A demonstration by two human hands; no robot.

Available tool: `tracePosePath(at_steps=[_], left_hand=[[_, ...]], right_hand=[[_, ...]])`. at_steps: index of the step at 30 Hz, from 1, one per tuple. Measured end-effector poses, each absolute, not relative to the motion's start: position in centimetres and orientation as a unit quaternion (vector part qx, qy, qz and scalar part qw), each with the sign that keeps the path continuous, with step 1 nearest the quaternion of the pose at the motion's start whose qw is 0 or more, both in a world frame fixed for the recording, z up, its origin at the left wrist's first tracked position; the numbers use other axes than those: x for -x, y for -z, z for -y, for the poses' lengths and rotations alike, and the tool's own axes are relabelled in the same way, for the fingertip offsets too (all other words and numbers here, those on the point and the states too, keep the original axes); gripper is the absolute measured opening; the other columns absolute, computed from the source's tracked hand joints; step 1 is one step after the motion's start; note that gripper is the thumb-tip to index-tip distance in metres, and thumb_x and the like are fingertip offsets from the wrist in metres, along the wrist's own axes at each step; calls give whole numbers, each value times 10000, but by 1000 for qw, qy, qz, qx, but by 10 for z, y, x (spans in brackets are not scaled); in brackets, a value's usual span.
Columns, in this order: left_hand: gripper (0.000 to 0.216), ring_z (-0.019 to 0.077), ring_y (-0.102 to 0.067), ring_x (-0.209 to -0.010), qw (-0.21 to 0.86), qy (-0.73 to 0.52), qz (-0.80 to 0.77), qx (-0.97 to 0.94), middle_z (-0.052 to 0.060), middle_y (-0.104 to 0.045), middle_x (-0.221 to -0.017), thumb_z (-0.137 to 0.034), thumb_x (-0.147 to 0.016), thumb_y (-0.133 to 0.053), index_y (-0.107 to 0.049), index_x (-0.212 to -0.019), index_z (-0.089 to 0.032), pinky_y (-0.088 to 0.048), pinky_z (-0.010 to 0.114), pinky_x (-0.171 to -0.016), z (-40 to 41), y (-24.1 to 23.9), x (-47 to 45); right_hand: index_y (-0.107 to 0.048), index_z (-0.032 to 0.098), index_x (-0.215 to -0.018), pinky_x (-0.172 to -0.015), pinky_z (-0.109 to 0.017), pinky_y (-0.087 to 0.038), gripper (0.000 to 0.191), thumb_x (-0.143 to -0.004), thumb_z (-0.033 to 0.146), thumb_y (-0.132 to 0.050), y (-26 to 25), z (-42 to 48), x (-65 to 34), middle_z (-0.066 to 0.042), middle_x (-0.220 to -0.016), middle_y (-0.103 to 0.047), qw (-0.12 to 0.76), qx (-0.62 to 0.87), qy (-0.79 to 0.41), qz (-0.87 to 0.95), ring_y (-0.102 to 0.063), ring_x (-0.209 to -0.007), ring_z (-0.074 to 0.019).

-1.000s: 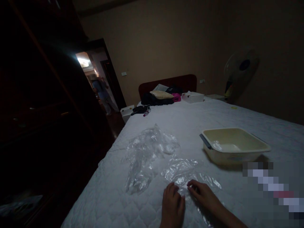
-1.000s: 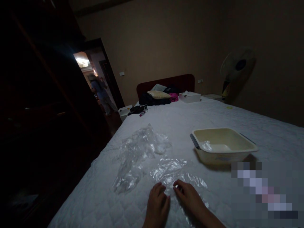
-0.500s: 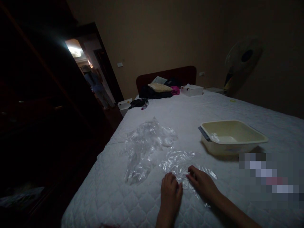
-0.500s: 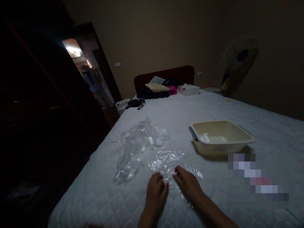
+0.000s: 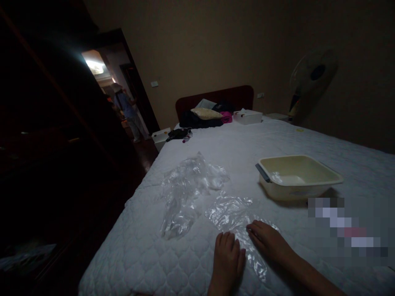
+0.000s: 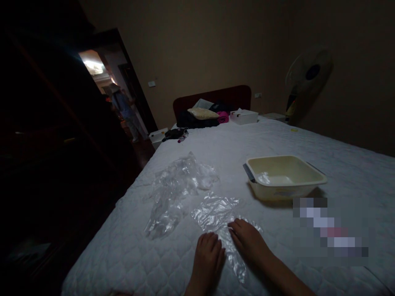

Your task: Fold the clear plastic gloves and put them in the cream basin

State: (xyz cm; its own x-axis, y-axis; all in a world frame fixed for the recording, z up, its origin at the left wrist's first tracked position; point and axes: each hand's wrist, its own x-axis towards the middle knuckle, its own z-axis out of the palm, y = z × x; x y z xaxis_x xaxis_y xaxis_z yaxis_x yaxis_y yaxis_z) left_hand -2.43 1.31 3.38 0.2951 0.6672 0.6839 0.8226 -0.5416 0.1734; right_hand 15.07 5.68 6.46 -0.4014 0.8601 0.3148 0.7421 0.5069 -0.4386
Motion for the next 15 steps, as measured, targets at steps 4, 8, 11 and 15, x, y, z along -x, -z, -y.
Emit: tracePosePath(at_steps=[4,8,11,15], left_hand=[[251,251,-561,-1010,108,363,454,807,107,-618,-1046,-147,-824,-409,-564,-1021,-148,-445,482,-892,-8,-39,29],[306,241,-547,-1052,145,384,427,806,105,-618,-1074,-62,-793,-405,-559,-1048,-134,-448,439,-908,3,-41,35],[292,227,-587,-959,140,382,434,804,103,-638,-1005,-66,-799,-403,-571,-1031,-123,-492,404,-857,8,-36,36],[289,222,-595,-950,113,356,451,810,103,-641,-985,-85,-803,-400,-574,-1031,-120,-522,371,-828,5,-27,36]], right_hand=[[-626,187,-937,-706,-297,-479,235,-872,207,-401,-57,-46,-161,-78,-855,-636,245,467,-83,846,-593,-778,-181],[-611,194,-1022,-709,-319,-488,251,-868,177,-413,-48,-32,-167,-95,-922,-656,264,398,-28,878,-603,-814,-193],[-625,199,-984,-691,-308,-503,221,-885,221,-429,-40,-22,-168,-87,-908,-680,261,372,-27,891,-623,-794,-187],[-623,221,-999,-731,-310,-507,208,-888,250,-450,-30,-17,-167,-72,-935,-693,275,365,-35,889,-636,-832,-185]])
